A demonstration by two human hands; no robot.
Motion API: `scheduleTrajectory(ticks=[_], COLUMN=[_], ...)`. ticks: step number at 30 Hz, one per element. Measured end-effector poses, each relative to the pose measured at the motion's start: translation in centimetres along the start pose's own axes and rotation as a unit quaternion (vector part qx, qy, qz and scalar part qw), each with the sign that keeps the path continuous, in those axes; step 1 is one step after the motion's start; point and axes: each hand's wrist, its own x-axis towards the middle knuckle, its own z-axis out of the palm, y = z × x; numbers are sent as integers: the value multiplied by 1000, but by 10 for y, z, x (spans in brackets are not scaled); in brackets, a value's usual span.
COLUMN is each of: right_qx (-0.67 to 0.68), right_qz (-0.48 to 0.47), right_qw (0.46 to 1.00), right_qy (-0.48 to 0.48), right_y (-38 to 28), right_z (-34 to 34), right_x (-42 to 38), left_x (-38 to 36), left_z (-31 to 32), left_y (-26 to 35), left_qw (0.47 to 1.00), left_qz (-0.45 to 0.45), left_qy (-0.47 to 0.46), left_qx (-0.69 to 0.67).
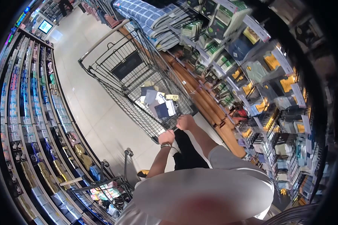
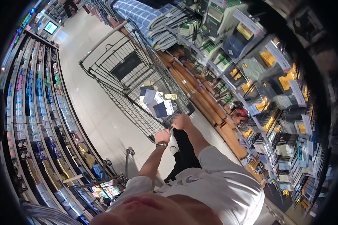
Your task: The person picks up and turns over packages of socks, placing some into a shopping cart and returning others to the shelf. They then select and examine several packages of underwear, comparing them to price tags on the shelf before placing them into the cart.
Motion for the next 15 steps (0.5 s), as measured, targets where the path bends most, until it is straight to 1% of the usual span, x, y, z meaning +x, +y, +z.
scheduleTrajectory(ticks=[3,4,7,8,12,15], right_qx=[-2,-21,-8,-22,-21,-29], right_qz=[2,-5,4,25,40,37], right_qw=[1000,1000,1000,998,990,987], right_qy=[16,-2,-24,-59,-133,-153], right_y=[1,-3,-12,-18,-21,-25], right_z=[2,0,-19,-27,-47,-61], right_x=[-47,-57,-92,-103,-143,-175], left_x=[-38,-51,-83,-95,-139,-173], left_z=[13,14,34,43,48,56], left_y=[16,18,28,29,54,69], left_qw=[999,998,999,999,999,999], left_qz=[-8,-19,-17,-12,-17,-21], left_qy=[-46,-54,-45,-37,-42,-34], left_qx=[-17,-15,-22,-22,-12,-17])
